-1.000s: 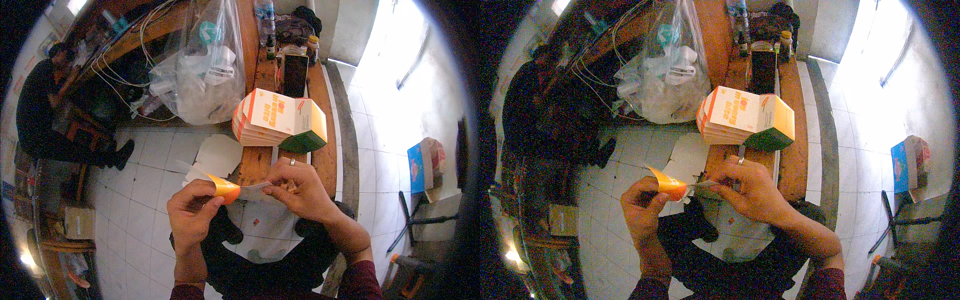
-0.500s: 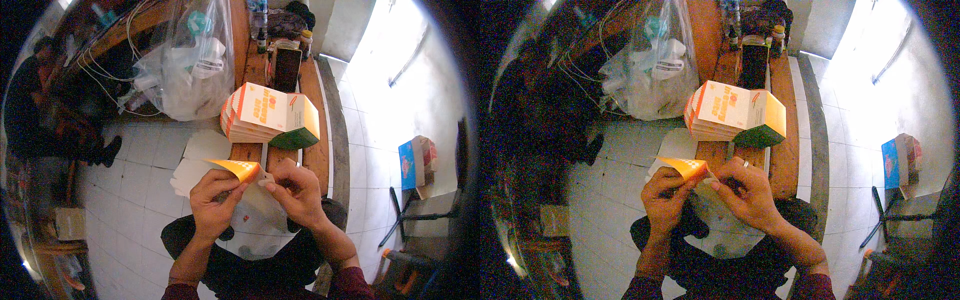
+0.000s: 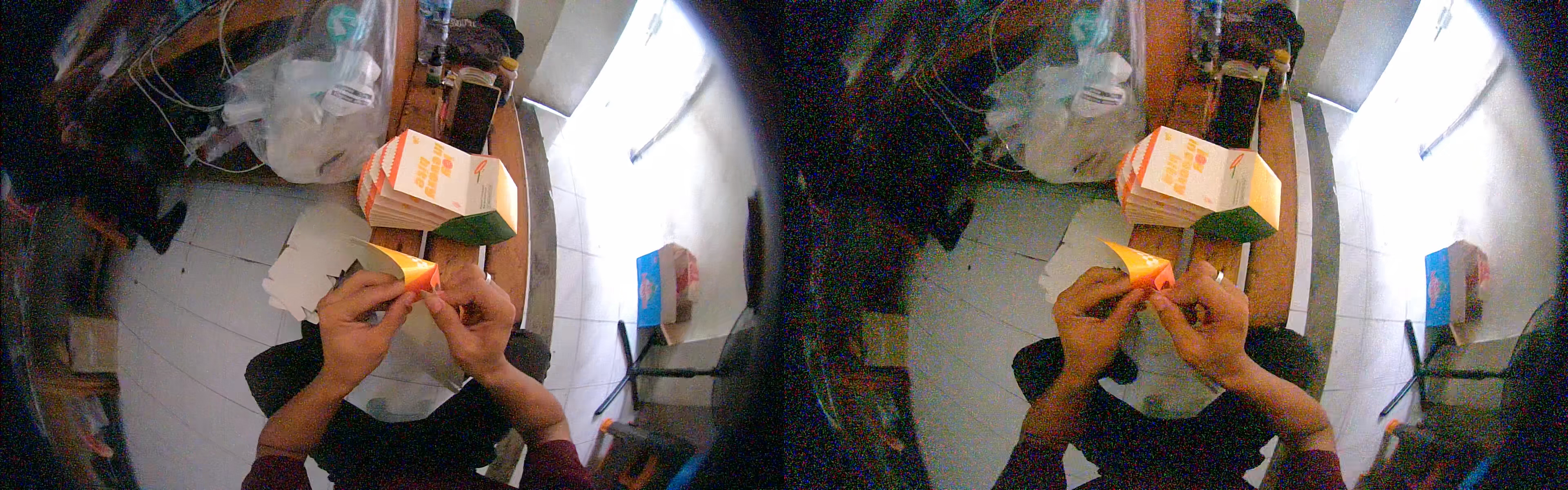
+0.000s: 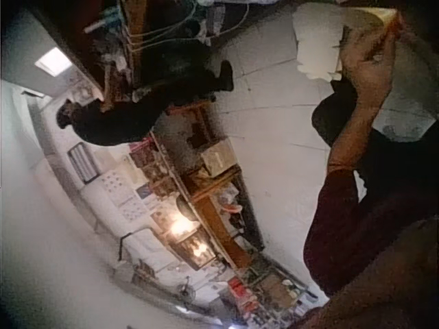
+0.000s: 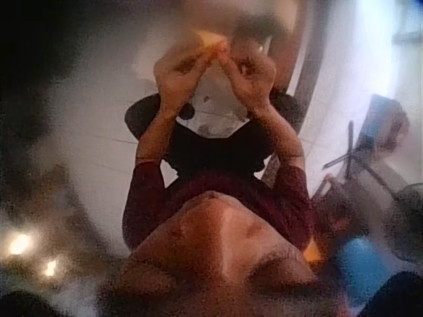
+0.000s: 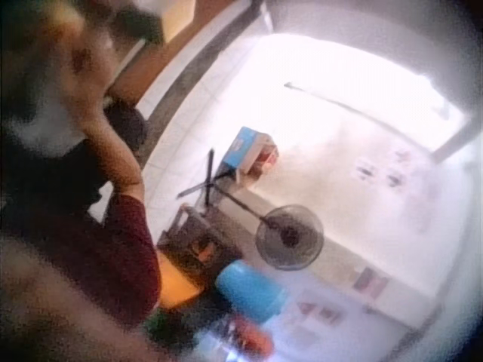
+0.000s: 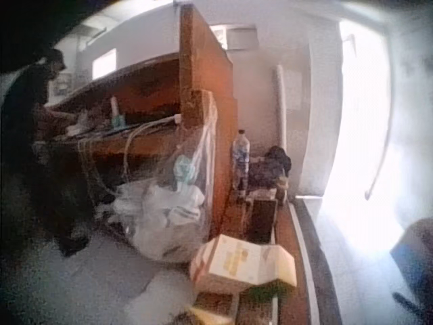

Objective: The person assembles flat-packed cardboard boxes by folding and interlocking tabs. They handle each box one at a time, folding sides and locking flaps to form a finished box, then stacking completed units on the table.

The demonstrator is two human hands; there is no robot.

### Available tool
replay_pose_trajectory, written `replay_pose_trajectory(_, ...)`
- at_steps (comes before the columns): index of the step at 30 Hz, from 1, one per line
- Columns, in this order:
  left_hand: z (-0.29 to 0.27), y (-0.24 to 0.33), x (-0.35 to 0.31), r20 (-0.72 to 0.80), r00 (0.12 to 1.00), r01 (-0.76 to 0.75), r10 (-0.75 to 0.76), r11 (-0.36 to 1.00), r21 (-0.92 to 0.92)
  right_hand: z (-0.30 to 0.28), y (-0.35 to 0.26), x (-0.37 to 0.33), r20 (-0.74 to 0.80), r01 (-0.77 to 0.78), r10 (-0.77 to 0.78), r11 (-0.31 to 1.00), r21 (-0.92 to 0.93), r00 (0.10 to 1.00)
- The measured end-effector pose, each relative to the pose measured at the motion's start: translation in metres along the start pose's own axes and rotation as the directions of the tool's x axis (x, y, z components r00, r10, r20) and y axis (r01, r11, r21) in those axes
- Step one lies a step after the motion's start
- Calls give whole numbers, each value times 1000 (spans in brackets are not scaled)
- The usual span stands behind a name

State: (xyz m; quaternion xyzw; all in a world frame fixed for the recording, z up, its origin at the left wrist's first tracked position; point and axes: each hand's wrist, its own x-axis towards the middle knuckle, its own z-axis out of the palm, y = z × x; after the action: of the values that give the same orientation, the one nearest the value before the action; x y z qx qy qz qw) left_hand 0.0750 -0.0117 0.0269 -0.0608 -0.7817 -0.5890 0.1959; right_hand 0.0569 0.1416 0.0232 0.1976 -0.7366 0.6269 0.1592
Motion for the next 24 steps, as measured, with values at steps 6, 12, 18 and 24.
replay_pose_trajectory(6, 1, 1, -1, -31, 998, -47, 47, 999, -9, 9, 7, 0, -39, 79, -79, 997, -8, 996)
replay_pose_trajectory(12, 0, -5, -8, -34, 999, 24, -25, 999, -42, 19, 10, -4, -107, 92, -97, 995, -48, 990)
replay_pose_trajectory(18, -4, -6, -6, -44, 999, -30, 32, 999, 36, 23, 6, -9, -118, -6, 2, 999, -37, 993)
replay_pose_trajectory(24, -9, -1, -4, 25, 999, 51, -48, 991, -121, 23, 8, -10, -78, 35, -34, 999, 8, 996)
